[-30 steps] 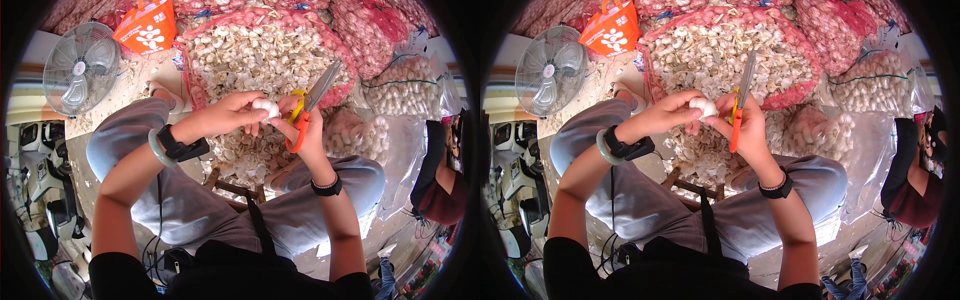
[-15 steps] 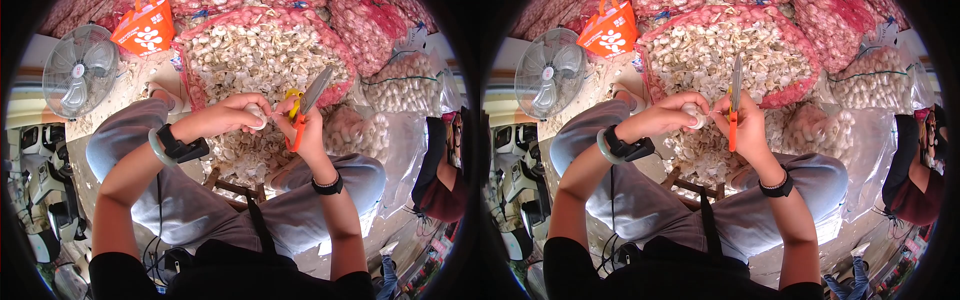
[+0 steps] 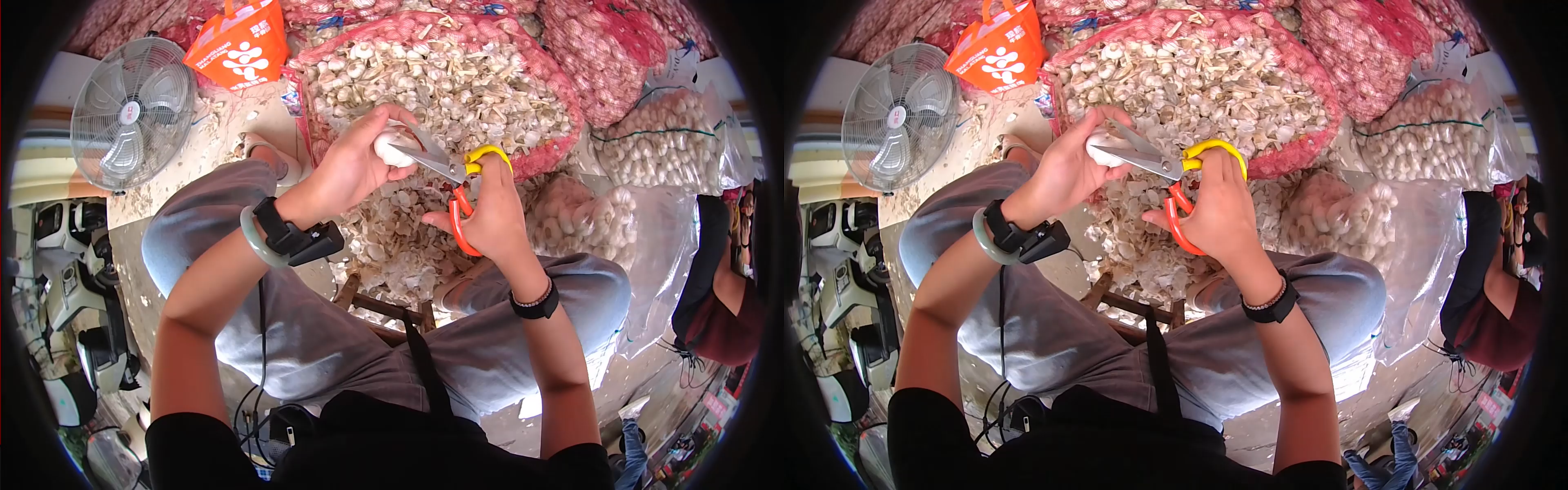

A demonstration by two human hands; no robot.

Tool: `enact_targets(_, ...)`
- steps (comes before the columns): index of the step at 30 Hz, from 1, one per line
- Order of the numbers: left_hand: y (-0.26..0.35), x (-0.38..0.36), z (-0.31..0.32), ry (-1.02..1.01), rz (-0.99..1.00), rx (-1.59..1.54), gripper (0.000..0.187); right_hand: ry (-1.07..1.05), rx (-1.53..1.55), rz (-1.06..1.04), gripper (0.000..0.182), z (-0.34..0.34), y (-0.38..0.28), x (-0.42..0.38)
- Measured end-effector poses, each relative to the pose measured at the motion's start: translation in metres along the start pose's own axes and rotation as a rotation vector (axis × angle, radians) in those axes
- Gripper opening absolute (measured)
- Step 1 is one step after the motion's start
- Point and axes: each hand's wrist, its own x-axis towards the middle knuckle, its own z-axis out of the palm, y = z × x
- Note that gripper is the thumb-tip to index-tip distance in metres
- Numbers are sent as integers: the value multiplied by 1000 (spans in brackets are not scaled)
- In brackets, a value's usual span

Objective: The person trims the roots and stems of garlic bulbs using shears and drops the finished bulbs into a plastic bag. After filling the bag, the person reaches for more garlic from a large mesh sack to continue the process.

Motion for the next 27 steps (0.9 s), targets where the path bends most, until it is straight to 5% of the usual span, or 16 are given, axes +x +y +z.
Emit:
enact_targets(7,4,3,-2,181,170,91,25,11,-301,-22,78,-1,0,1)
enact_targets(27,5,3,-8,194,164,213,22,-118,-184,129,66,-12,-5,2)
